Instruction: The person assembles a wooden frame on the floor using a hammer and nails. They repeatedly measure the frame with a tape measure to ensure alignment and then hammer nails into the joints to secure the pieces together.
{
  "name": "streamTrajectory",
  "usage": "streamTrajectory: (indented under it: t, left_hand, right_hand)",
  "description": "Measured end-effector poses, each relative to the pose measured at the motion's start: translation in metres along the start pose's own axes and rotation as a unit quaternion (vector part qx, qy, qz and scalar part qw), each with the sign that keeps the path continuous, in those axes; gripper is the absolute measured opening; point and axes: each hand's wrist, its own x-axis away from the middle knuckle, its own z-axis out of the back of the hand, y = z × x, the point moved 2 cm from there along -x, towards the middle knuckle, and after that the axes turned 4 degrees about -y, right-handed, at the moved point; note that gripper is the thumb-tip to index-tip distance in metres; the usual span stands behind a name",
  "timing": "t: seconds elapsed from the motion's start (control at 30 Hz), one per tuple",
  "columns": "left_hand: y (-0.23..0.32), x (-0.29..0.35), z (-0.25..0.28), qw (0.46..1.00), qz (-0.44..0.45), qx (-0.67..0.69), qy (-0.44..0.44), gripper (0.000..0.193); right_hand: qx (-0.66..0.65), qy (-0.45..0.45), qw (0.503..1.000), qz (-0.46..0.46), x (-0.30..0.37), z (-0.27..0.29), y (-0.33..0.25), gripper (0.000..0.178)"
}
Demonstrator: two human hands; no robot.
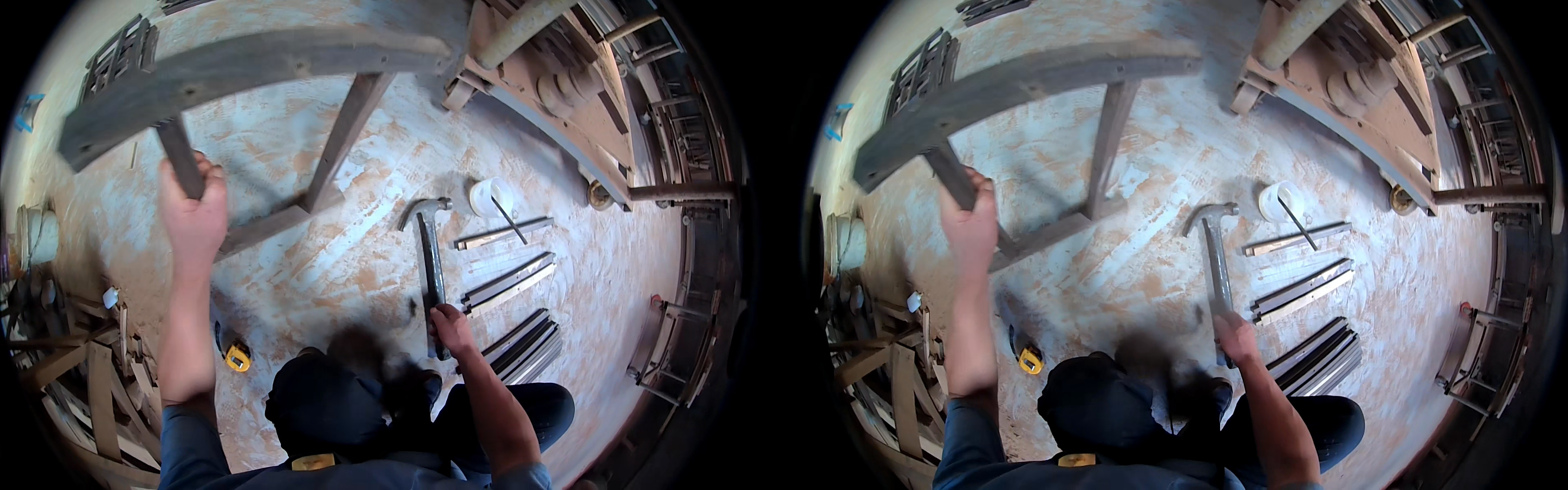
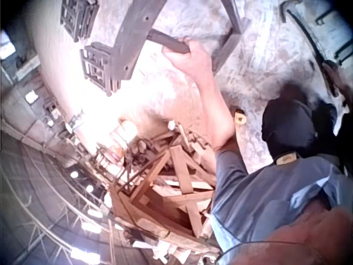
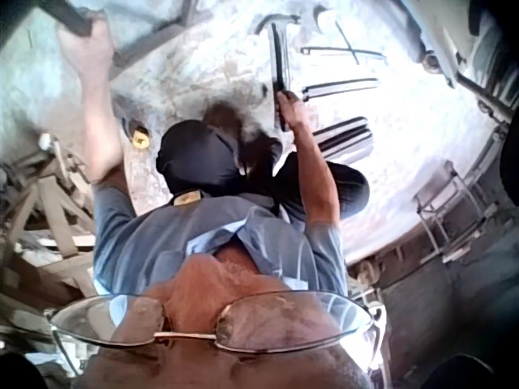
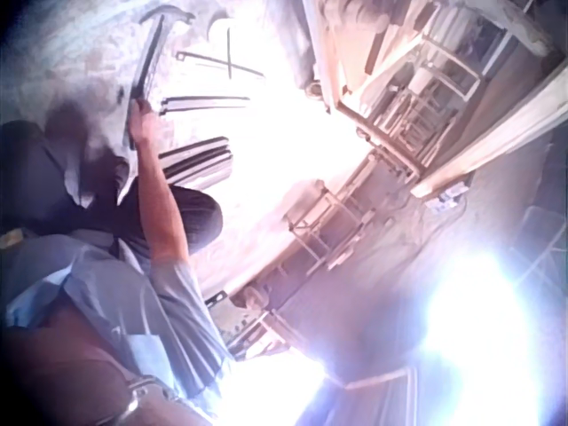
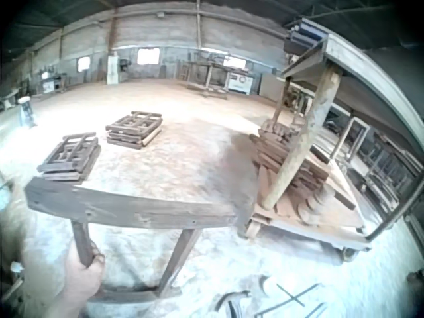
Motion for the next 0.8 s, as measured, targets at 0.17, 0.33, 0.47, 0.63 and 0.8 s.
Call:
streamTrajectory:
  t: [0.17, 0.33, 0.47, 0.63, 0.8]
  left_hand:
    - [0.019, 0.001, 0.001, 0.997, 0.012, -0.07, -0.01, 0.02]
    - [-0.005, 0.025, -0.027, 0.99, -0.113, -0.055, -0.058, 0.021]
    - [0.012, 0.026, -0.031, 0.99, -0.114, -0.067, -0.042, 0.018]
    - [0.019, 0.034, -0.022, 0.989, -0.112, -0.062, -0.067, 0.014]
    - [-0.004, 0.038, -0.034, 0.993, -0.105, 0.006, -0.058, 0.012]
  right_hand:
    - [-0.023, -0.017, 1.0, -0.01, 0.001, -0.007, -0.01, 0.036]
    - [-0.056, -0.036, 0.998, 0.01, -0.006, -0.008, -0.009, 0.04]
    - [-0.086, -0.029, 0.996, 0.013, 0.004, -0.005, -0.029, 0.045]
    - [-0.084, -0.027, 0.996, 0.014, 0.008, -0.005, -0.022, 0.046]
    - [-0.089, -0.043, 0.995, 0.016, 0.005, 0.0, -0.029, 0.044]
